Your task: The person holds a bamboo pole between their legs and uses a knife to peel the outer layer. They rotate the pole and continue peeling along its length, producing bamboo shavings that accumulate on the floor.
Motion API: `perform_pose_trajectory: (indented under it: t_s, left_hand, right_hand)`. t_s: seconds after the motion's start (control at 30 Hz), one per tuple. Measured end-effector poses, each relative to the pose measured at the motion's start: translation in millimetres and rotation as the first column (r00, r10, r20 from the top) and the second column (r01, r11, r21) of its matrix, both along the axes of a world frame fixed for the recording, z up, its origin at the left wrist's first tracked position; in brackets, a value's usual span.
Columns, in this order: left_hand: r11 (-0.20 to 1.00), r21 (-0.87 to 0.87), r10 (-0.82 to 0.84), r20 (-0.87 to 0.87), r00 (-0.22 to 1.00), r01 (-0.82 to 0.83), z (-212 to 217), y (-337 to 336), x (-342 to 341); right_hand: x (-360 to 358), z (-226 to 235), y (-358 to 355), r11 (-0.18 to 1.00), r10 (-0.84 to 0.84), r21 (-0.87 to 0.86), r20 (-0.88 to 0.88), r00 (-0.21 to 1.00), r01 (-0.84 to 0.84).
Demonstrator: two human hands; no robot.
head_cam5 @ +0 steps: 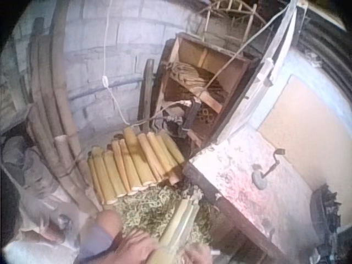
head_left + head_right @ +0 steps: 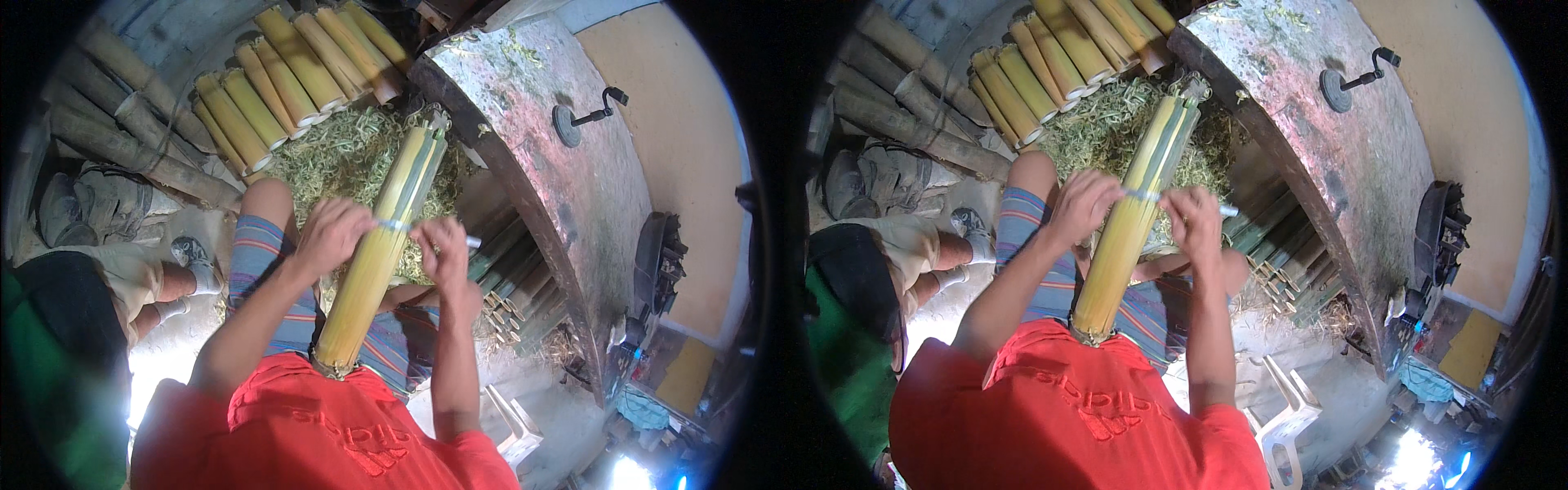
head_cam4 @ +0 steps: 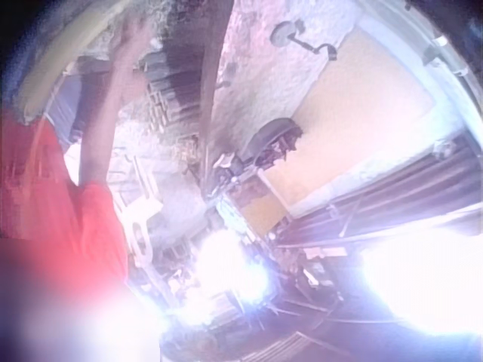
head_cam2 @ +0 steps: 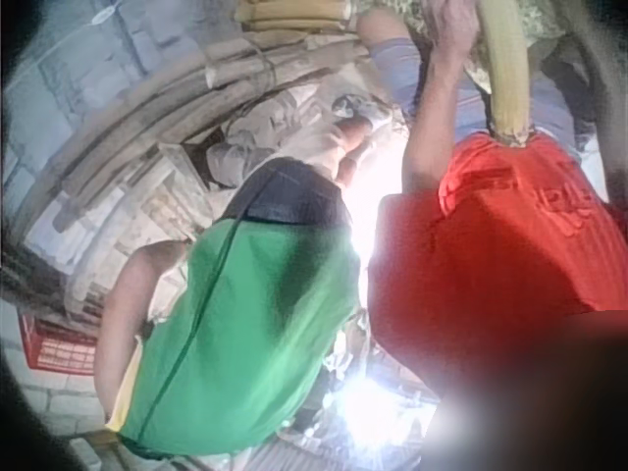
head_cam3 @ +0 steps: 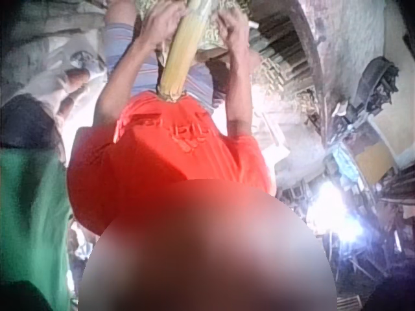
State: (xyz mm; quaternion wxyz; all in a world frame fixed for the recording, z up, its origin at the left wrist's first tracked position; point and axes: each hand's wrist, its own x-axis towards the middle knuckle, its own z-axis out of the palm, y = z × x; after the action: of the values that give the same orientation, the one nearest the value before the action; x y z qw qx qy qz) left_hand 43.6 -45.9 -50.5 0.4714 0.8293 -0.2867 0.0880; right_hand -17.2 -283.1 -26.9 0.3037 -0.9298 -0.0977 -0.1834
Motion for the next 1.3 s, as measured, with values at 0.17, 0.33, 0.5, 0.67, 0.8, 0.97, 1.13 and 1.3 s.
perform_pose_trajectory:
  t_s: [0.17,0.33,0.5,0.67,0.8,0.97,1.13,1.3]
  left_hand:
    - [1.000,-0.017,0.016,0.042,0.999,-0.016,-12.2,-69.3,143.3]
    - [0.997,-0.067,-0.027,0.202,0.979,0.041,-6.3,-56.9,139.5]
    - [0.999,0.032,-0.007,0.046,0.999,0.006,5.0,11.4,-10.3]
    - [0.997,0.075,0.002,-0.084,0.996,0.005,-5.7,45.6,-89.2]
    - [0.995,-0.080,0.056,0.003,0.998,-0.056,-26.1,-6.0,3.4]
    - [0.986,-0.152,0.085,0.075,0.994,-0.073,-27.3,-68.4,129.4]
    - [0.998,-0.062,0.025,0.078,0.997,-0.020,-16.8,-27.8,66.6]
    - [1.000,0.005,0.007,-0.079,0.997,-0.007,-8.7,43.7,-88.8]
  right_hand:
    - [127.2,-3.8,-66.4,0.994,-0.065,0.092,0.013,0.998,0.064]
    - [117.3,11.9,-50.4,0.991,-0.108,0.082,-0.034,0.994,0.110]
    - [-18.0,3.6,10.4,0.999,-0.023,0.042,-0.060,0.998,0.026]
    - [-87.2,3.1,39.1,0.999,-0.015,0.028,-0.178,0.984,0.021]
    - [18.2,5.9,-1.0,0.998,0.034,0.045,0.021,0.999,-0.035]
    - [125.8,13.7,-54.7,0.992,-0.088,0.085,-0.056,0.995,0.093]
    - [60.6,14.0,-22.7,0.998,-0.049,-0.036,-0.020,0.999,0.049]
    - [-79.8,10.2,40.2,0.997,0.008,0.080,-0.180,0.984,0.006]
